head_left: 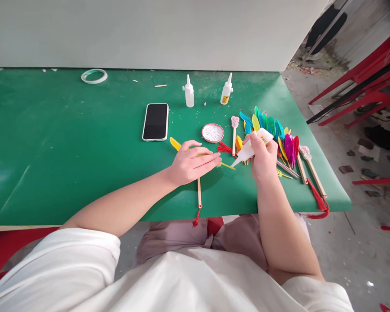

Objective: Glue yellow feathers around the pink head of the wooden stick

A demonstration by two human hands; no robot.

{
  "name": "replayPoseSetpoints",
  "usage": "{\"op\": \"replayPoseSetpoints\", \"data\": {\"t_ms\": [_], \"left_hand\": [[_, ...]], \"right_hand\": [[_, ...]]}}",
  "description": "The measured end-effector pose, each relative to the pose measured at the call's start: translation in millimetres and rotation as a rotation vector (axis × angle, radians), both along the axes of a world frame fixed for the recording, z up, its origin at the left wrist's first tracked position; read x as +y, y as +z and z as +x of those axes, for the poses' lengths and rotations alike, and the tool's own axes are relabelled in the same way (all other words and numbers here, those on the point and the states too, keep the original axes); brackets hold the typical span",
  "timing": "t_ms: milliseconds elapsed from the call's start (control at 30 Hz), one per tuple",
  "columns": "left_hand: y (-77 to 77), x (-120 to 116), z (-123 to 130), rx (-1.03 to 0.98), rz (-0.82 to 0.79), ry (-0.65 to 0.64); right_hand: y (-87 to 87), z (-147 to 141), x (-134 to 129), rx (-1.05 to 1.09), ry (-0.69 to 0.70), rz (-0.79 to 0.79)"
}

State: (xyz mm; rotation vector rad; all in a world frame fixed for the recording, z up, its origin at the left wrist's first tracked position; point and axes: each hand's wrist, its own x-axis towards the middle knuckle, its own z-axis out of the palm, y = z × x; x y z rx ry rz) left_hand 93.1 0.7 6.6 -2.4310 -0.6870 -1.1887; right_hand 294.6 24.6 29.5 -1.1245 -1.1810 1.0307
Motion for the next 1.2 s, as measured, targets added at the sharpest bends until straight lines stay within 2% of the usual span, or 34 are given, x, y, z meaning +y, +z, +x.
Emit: {"op": "replayPoseSetpoints", "data": {"t_ms": [267, 533, 667, 933, 1200], "left_hand": [[2.9, -1.4, 0.7, -0.018, 0.0, -0.013], [4.0, -1.7, 1.8, -0.016, -0.019, -0.002], [2.2, -1.8, 1.8, -0.037, -0.063, -0.04], [2.9, -1.9, 2.3, 0.002, 0.039, -0.007], [2.1, -2.0, 1.3, 0.0, 0.038, -0.006]], "right_hand": [[2.8, 1.6, 2.1, 0.059, -0.035, 0.007], [0.6, 0.4, 0.9, 0.015, 0.022, -0.019], [0.4, -1.9, -0.6, -0.002, 0.036, -0.031], [-0.1, -4.0, -0.6, 0.019, 0.047, -0.029], [-1.6, -2.3, 0.9, 0.004, 0.04, -0.045]]}}
